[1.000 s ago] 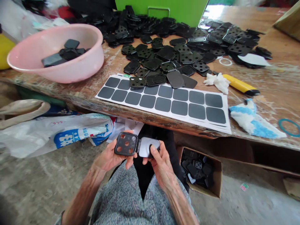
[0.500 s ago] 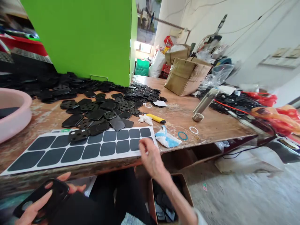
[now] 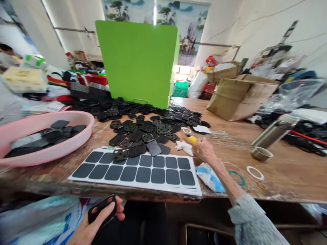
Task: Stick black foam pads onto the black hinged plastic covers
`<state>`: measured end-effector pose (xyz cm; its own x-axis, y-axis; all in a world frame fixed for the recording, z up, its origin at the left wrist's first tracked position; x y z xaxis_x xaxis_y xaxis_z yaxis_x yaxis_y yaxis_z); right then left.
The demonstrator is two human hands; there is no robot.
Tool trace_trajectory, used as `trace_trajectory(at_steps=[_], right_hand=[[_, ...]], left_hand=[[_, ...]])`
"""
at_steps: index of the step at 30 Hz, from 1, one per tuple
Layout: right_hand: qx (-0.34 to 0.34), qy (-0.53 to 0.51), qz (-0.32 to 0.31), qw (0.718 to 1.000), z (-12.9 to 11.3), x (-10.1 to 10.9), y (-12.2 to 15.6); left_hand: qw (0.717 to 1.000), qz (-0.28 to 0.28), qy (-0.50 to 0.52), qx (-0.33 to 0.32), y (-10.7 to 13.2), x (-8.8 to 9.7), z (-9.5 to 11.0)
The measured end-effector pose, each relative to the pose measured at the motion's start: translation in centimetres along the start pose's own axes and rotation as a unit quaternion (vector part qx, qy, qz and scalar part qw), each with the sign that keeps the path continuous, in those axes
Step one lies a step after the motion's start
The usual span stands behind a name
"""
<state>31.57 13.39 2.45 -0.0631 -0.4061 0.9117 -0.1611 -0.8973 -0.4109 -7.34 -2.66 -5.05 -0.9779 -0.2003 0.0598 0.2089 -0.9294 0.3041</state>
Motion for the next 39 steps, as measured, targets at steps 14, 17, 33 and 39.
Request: trace_trajectory(at_steps=[14,17,33,39], right_hand=[[0.262,-0.324,-0.013,0.909,-17.4,7.1,22.9],[0.268,-0.284,0.007,0.92,-18.5,7.3,23.9],[0.239,-0.289,-0.073,0.924,-16.5,5.1,22.8],[-0.032,-0.507,-0.211,0.835,-15.2,1.7,24.0]], left_hand=[[0.98,-0.037,-0.093,-0.173,1.1,-0.7,0.1],[0.972,-0.024,-0.106,-0.21,1.3,-0.5,0.4],[0.96,0.002,-0.132,-0.245,2.6,0.8,0.1],[0.984,-0.029,0.176,0.013,2.4,0.0,-1.6]])
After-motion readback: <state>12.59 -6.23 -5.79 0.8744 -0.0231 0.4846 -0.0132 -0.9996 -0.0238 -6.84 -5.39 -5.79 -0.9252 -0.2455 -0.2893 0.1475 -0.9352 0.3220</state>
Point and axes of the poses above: each hand's wrist, its own y-axis away from the middle knuckle, its own x-axis out of the back of the hand, z = x × y, the point moved 6 cm from there along -y, towards the middle knuckle, and after that the axes turned 9 degrees about z, right-handed, at the moved point
